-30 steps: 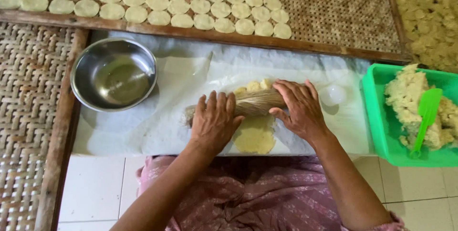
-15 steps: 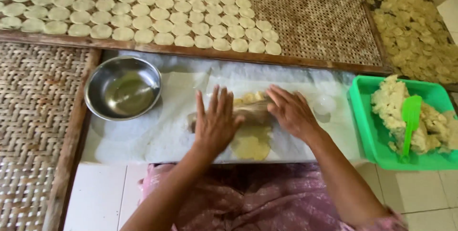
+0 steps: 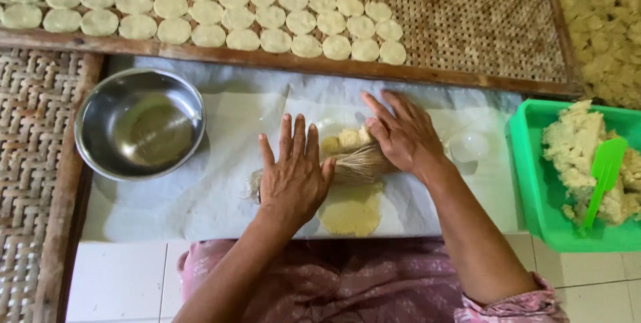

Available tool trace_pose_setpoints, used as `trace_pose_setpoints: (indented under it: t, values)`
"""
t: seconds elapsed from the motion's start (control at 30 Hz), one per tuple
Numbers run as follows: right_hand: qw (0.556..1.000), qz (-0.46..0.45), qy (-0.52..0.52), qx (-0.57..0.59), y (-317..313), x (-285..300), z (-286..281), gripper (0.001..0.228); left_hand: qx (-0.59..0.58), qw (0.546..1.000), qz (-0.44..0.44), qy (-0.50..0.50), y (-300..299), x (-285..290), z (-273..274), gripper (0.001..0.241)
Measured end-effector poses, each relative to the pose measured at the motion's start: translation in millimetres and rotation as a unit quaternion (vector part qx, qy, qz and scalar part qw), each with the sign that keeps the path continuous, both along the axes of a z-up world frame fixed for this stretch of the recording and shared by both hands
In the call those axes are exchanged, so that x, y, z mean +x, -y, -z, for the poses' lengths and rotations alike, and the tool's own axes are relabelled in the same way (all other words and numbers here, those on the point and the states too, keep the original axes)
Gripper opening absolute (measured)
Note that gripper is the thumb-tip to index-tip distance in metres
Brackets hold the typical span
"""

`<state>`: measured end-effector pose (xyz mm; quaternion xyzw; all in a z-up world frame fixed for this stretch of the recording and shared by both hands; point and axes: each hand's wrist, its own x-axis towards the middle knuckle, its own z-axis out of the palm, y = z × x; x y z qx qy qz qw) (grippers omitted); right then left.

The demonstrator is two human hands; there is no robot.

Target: Preparing small dough disks by rolling them out and placing them on a drying tray.

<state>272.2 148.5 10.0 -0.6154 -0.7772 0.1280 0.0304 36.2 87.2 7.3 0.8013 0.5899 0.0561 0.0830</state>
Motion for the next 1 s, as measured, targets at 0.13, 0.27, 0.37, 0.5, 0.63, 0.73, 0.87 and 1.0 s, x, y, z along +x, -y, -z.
trace_pose_setpoints:
  t: [0.13,0.27,0.37,0.5,0.63,0.73,0.87,1.0]
  values:
    - [0.996,0.027,0.057,-0.064,8,-2,-5,0.062,-0.082,0.996,-0.008,0.024,16,2,-6,0.072]
    - [0.995,0.026,0.078,-0.054,20,6,2,0.068,-0.07,0.997,0.017,0.012,29,4,9,0.072]
    - [0.994,0.043,0.064,-0.076,38,7,-4,0.07,-0.056,0.998,0.021,0.003,44,6,8,0.073]
    - [0.99,0.045,0.088,-0.097,46,6,-4,0.072,-0.043,0.999,0.028,-0.017,54,6,16,0.073]
    - [0.991,0.049,0.099,-0.069,60,7,-6,0.073,-0.008,0.999,0.035,-0.041,64,9,21,0.075]
    - [0.994,0.045,0.078,-0.056,66,12,-1,0.071,-0.028,0.998,0.042,-0.037,64,9,24,0.076]
    - [0.995,0.049,0.08,-0.045,76,14,4,0.071,-0.026,0.997,0.048,-0.051,73,8,20,0.076]
    - [0.996,0.053,0.066,0.008,91,13,1,0.072,0.031,0.998,0.043,-0.014,82,9,23,0.077]
